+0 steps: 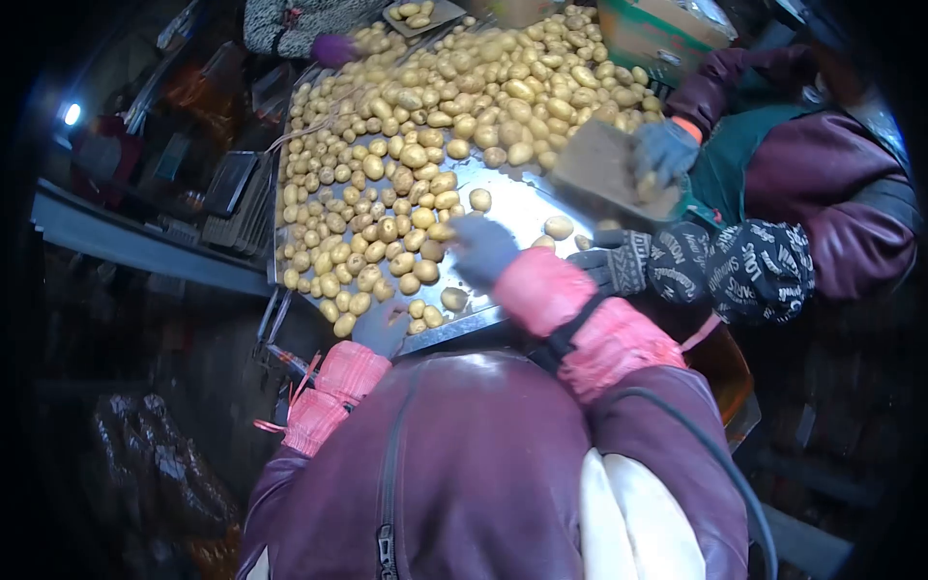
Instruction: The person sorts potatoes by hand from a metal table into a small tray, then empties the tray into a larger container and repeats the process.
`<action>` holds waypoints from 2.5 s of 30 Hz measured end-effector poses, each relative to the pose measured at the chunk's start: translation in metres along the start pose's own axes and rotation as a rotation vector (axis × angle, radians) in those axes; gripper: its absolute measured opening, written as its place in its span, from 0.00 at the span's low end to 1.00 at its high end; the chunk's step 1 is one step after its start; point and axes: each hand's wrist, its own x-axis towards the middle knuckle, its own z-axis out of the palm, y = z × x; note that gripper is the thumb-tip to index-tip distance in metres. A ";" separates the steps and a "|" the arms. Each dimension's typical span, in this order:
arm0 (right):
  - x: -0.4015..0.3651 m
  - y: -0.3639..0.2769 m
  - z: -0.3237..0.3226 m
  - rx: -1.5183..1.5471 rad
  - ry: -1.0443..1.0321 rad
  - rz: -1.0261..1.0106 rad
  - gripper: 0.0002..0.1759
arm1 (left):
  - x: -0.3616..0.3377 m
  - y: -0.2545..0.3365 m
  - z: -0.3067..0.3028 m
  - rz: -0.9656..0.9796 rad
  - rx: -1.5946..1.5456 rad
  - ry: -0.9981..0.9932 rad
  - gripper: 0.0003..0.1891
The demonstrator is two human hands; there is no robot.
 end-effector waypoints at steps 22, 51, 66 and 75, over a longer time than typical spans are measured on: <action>0.121 0.040 -0.004 -0.206 -0.136 -0.238 0.20 | 0.000 0.023 -0.043 -0.250 -1.482 -0.307 0.23; 0.226 -0.028 0.093 -0.343 -0.120 -0.545 0.20 | 0.076 -0.025 -0.060 -0.083 -2.346 -0.001 0.29; 0.215 -0.015 0.039 -0.142 -0.135 -0.431 0.17 | 0.081 -0.042 -0.050 -0.015 -1.734 -0.046 0.35; 0.183 0.007 0.045 0.158 0.016 -0.335 0.20 | 0.055 0.041 -0.086 -0.147 -1.393 -0.019 0.25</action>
